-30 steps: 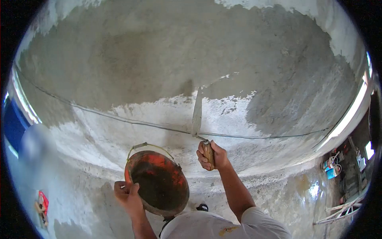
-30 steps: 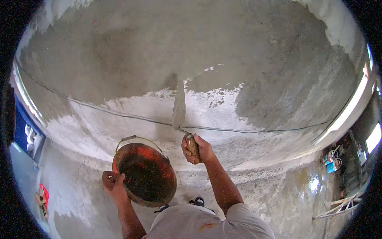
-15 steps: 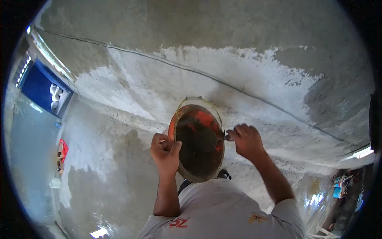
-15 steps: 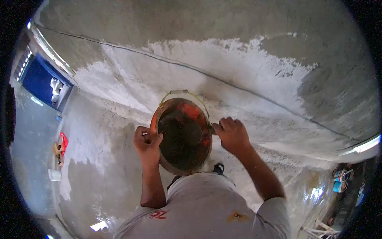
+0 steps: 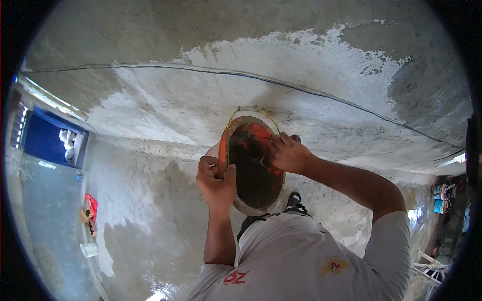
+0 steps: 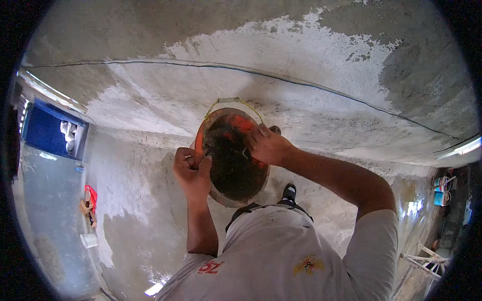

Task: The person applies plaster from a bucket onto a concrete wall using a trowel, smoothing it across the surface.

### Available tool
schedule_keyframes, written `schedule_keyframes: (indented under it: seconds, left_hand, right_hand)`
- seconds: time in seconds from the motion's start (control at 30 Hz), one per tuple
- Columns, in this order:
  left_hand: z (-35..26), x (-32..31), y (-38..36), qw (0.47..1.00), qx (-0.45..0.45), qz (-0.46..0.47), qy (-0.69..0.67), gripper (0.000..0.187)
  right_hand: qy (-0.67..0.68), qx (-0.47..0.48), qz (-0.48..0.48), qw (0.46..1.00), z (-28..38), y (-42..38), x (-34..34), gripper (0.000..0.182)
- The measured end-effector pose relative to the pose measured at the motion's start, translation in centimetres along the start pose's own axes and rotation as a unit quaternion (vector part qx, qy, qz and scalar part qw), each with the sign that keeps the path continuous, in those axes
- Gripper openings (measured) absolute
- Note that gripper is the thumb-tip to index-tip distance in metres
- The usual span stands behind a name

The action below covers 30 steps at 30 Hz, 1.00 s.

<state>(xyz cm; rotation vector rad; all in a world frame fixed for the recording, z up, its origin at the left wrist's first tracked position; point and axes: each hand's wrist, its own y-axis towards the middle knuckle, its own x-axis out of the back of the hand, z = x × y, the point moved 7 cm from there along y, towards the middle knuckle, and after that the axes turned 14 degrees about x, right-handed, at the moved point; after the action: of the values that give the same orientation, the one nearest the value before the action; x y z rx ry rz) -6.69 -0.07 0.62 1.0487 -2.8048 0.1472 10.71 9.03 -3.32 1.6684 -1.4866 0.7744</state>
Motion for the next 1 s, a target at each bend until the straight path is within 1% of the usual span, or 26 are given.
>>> schedule_keyframes:
  seconds: [0.03, 0.07, 0.1, 0.13, 0.2, 0.23, 0.27, 0.3, 0.33, 0.37, 0.4, 0.43, 0.5, 0.53, 0.57, 0.6, 0.63, 0.67, 0.7, 0.77, 0.83, 0.87, 0.9, 0.93, 0.97, 1.0]
  left_hand:
    - [0.2, -0.1, 0.4, 1.0, -0.012, 0.002, 0.007, 0.025]
    - [0.2, -0.2, 0.8, 1.0, -0.011, 0.004, 0.007, 0.025]
    - [0.6, -0.2, 1.2, 1.0, 0.016, -0.004, 0.025, 0.025]
    - [1.0, -0.2, 1.4, 0.998, 0.043, -0.012, 0.043, 0.024]
    - [1.5, -0.6, 1.7, 0.998, 0.054, -0.004, 0.04, 0.024]
    - [1.9, -0.8, 1.8, 0.997, 0.063, 0.002, 0.035, 0.024]
    - [2.3, -0.9, 1.9, 0.997, 0.063, 0.005, 0.039, 0.024]
    - [2.6, -1.0, 1.8, 0.997, 0.044, 0.009, 0.064, 0.024]
    - [2.6, -1.1, 1.6, 0.996, 0.025, 0.012, 0.088, 0.024]
    - [2.3, -1.0, 1.3, 0.996, 0.022, 0.013, 0.09, 0.024]
    - [1.9, -0.7, 0.9, 0.996, 0.038, 0.008, 0.077, 0.024]
    - [1.5, -0.3, 0.4, 0.997, 0.053, 0.001, 0.064, 0.025]
    - [0.1, 0.7, -0.1, 0.998, 0.046, -0.013, 0.037, 0.026]
    - [-0.7, 1.2, -0.4, 0.999, 0.046, -0.025, 0.008, 0.027]
    - [-1.9, 1.2, -0.7, 0.999, 0.035, -0.026, 0.002, 0.027]
    - [-2.9, 1.4, -1.0, 0.997, 0.044, -0.048, -0.035, 0.027]
    - [-3.8, 1.5, -1.3, 0.994, 0.054, -0.067, -0.073, 0.027]
    - [-4.9, 1.2, -1.5, 0.991, 0.039, -0.069, -0.107, 0.026]
    - [-5.7, 0.8, -1.5, 0.99, 0.026, -0.065, -0.12, 0.026]
    - [-6.8, 0.7, -1.8, 0.988, 0.015, -0.083, -0.126, 0.024]
    - [-8.5, -0.1, -2.3, 0.985, 0.003, -0.064, -0.157, 0.024]
    - [-9.7, -0.3, -2.8, 0.984, 0.003, -0.071, -0.162, 0.024]
    - [-10.2, -0.6, -3.0, 0.983, 0.005, -0.078, -0.165, 0.024]
    - [-10.2, -0.8, -2.8, 0.978, -0.017, -0.065, -0.198, 0.025]
    - [-10.2, -1.0, -2.6, 0.977, -0.02, -0.054, -0.206, 0.025]
    - [-10.2, -1.1, -2.6, 0.972, -0.027, -0.051, -0.226, 0.024]
  right_hand:
    - [0.001, -0.001, 0.002, 1.0, 0.4, -0.4, -0.2, 0.022]
    - [0.013, 0.022, -0.004, 1.0, 1.2, -0.7, -0.3, 0.022]
    - [0.027, 0.046, -0.01, 0.999, 2.1, -0.9, -0.2, 0.021]
    - [0.029, 0.045, -0.01, 0.998, 3.0, -1.0, -0.1, 0.021]
    - [0.162, 0.026, 0.017, 0.986, 3.8, -1.2, 0.1, 0.023]
    - [0.164, 0.023, 0.016, 0.986, 3.8, -1.2, 0.4, 0.023]
    - [0.268, -0.038, 0.028, 0.962, 3.2, -1.4, 0.2, 0.025]
    - [0.368, -0.098, 0.04, 0.924, 2.6, -1.7, -0.1, 0.028]
    - [0.368, -0.101, 0.038, 0.923, 2.3, -1.9, 0.4, 0.028]
    - [0.435, -0.152, 0.067, 0.885, 1.8, -2.8, 0.0, 0.031]
    - [0.497, -0.202, 0.095, 0.839, 1.5, -3.7, -0.4, 0.035]
    - [0.495, -0.203, 0.091, 0.84, 1.3, -4.5, 0.0, 0.035]
    - [0.509, -0.278, 0.021, 0.814, 0.0, -7.0, 1.2, 0.036]
    - [0.502, -0.277, 0.015, 0.819, -0.3, -7.8, 2.1, 0.036]
    - [0.497, -0.313, -0.023, 0.809, -1.1, -8.9, 3.2, 0.039]
    - [0.488, -0.348, -0.063, 0.798, -2.0, -10.1, 4.2, 0.042]
    - [0.476, -0.347, -0.068, 0.805, -2.4, -11.1, 5.1, 0.042]
    - [0.47, -0.362, -0.085, 0.8, -3.0, -12.3, 5.9, 0.04]
    - [0.462, -0.377, -0.103, 0.796, -3.9, -13.3, 6.8, 0.038]
    - [0.428, -0.383, -0.119, 0.81, -5.2, -14.7, 8.7, 0.041]
    - [0.445, -0.414, -0.157, 0.778, -6.6, -16.5, 10.2, 0.041]
    - [0.409, -0.393, -0.169, 0.806, -7.4, -16.8, 11.6, 0.042]
    - [0.393, -0.402, -0.169, 0.81, -8.1, -17.6, 12.4, 0.042]
    - [0.385, -0.407, -0.17, 0.81, -8.7, -18.2, 13.2, 0.042]
    - [0.379, -0.411, -0.172, 0.811, -9.2, -18.7, 13.8, 0.043]
    - [0.394, -0.409, -0.197, 0.799, -9.7, -19.4, 14.1, 0.044]
